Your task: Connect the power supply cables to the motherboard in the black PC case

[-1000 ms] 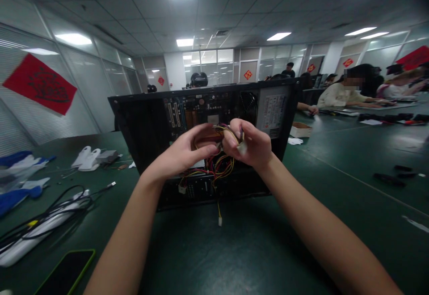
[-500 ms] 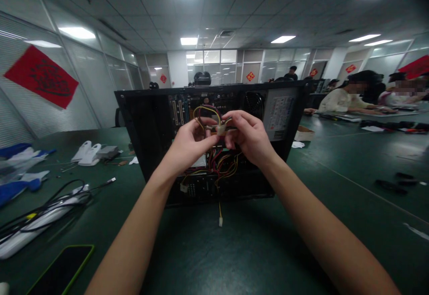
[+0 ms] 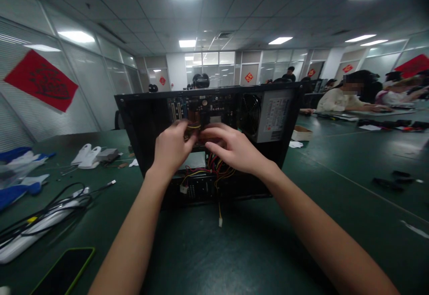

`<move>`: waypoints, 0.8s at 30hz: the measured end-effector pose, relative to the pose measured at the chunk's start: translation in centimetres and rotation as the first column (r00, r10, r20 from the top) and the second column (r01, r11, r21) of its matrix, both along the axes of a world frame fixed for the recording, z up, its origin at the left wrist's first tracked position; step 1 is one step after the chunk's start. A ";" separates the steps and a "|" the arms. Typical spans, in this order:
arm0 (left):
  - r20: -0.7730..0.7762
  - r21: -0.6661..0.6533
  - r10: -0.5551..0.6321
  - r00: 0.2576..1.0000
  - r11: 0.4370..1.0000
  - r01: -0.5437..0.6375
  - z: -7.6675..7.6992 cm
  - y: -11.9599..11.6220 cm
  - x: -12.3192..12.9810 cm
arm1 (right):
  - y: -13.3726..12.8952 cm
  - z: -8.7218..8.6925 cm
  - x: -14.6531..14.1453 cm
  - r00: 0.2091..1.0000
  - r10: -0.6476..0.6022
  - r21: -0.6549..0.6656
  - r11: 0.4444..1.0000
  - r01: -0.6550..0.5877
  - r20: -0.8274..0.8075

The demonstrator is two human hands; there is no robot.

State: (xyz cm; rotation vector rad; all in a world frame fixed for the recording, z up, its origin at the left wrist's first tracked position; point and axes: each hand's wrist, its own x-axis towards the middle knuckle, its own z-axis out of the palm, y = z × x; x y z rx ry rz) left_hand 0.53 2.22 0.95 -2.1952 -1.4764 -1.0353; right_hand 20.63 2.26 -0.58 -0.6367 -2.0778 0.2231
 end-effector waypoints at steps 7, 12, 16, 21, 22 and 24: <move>-0.419 -0.350 0.160 0.894 0.880 -0.321 -1.2 1.4 -2.4 | -1.6 2.2 2.2 0.959 -0.066 -0.102 0.990 0.097 0.274; -0.235 -0.339 0.054 0.970 0.931 -0.134 0.7 -0.1 -1.9 | -3.7 2.8 3.3 0.661 0.468 -0.628 0.778 0.007 0.587; -0.210 -0.390 -0.118 0.971 0.920 0.027 1.9 -2.3 -1.1 | -3.3 1.3 2.6 0.601 0.463 -0.621 0.780 0.072 0.651; -0.383 -0.648 -0.184 0.905 0.752 -0.121 1.4 -3.6 -0.4 | -1.4 0.0 1.8 0.620 0.274 -0.469 0.866 0.174 0.736; -0.431 -0.625 -0.123 0.894 0.755 -0.197 1.1 -3.2 -0.4 | -1.3 -0.1 1.7 0.622 0.246 -0.431 0.888 0.163 0.743; -0.471 -0.542 -0.006 0.882 0.791 -0.284 0.2 -1.8 -0.4 | -1.1 -0.2 1.5 0.629 0.186 -0.340 0.931 0.132 0.754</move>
